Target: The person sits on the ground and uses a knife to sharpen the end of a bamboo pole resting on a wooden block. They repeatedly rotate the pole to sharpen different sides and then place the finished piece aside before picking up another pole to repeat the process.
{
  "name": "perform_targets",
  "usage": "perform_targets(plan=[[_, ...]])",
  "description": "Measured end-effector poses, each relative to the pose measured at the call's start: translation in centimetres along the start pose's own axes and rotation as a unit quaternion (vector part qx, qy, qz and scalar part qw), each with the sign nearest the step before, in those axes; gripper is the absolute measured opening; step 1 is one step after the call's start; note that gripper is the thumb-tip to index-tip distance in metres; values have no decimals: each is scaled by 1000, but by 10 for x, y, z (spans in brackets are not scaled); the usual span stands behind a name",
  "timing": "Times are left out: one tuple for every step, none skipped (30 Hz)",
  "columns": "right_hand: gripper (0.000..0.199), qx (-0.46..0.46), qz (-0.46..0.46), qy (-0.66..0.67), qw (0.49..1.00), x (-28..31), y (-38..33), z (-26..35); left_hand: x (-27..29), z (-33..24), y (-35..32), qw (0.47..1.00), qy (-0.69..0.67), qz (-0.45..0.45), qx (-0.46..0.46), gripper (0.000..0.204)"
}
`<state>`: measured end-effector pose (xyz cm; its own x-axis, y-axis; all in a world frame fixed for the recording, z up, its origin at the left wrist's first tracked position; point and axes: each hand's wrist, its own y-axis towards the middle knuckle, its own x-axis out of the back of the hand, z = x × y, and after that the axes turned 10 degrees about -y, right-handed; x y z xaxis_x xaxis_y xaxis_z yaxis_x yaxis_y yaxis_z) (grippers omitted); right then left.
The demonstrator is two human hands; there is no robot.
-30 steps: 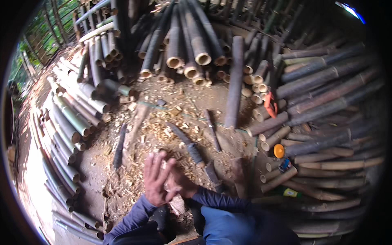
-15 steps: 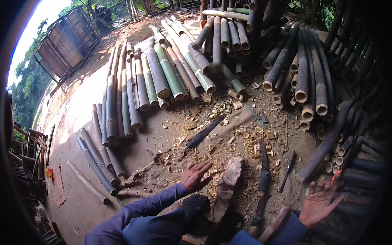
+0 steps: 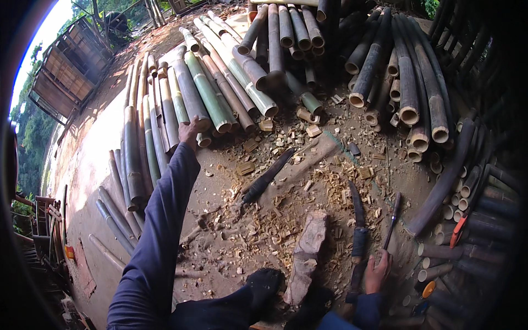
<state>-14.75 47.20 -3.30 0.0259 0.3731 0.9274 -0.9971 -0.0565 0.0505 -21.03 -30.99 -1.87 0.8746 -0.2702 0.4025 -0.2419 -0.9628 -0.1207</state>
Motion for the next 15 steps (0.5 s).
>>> perform_targets(plan=[[29, 9, 21, -7, 1000, -5, -1, 7, 6, -4, 11, 1000, -26, 8, 8, 82], [29, 20, 42, -13, 999, -11, -2, 15, 16, -8, 23, 1000, 18, 0, -22, 79], [29, 26, 61, -31, 997, -9, -3, 21, 16, -1, 19, 999, 30, -9, -10, 78], [30, 9, 92, -24, 995, 0, 0, 23, 1, -6, 7, 999, 35, -10, 0, 76], [30, 9, 96, -36, 995, 3, -1, 21, -11, -11, -6, 999, 39, -12, 10, 74], [30, 10, 95, -44, 994, 7, -1, 19, -13, -19, -12, 989, -82, 91, 79, 71], [30, 26, 104, -33, 994, 0, 0, 26, 12, -32, -7, 958, -180, 158, 156, 69], [30, 31, 104, -8, 994, -11, 1, 31, 52, -17, 25, 847, -361, 320, 224, 69], [30, 29, 96, -17, 995, -6, -1, 21, 23, -14, -9, 911, -314, 207, 171, 68], [31, 29, 86, -23, 996, 0, -1, 13, 1, -19, -45, 960, -235, 87, 126, 67], [31, 67, 97, 29, 993, -26, 5, 40, 71, 0, 4, 964, -229, 81, 107, 67], [31, 48, 91, 22, 994, -19, 4, 24, 55, 22, -41, 931, -295, 158, 145, 65], [32, 36, 87, 27, 995, -15, 2, 16, 58, 44, -80, 850, -439, 241, 162, 64], [33, 25, 87, 30, 995, -7, -3, 8, 68, 54, -118, 770, -501, 334, 213, 67], [33, 9, 87, 12, 996, 5, -7, 5, 77, 39, -172, 728, -521, 399, 199, 75]])
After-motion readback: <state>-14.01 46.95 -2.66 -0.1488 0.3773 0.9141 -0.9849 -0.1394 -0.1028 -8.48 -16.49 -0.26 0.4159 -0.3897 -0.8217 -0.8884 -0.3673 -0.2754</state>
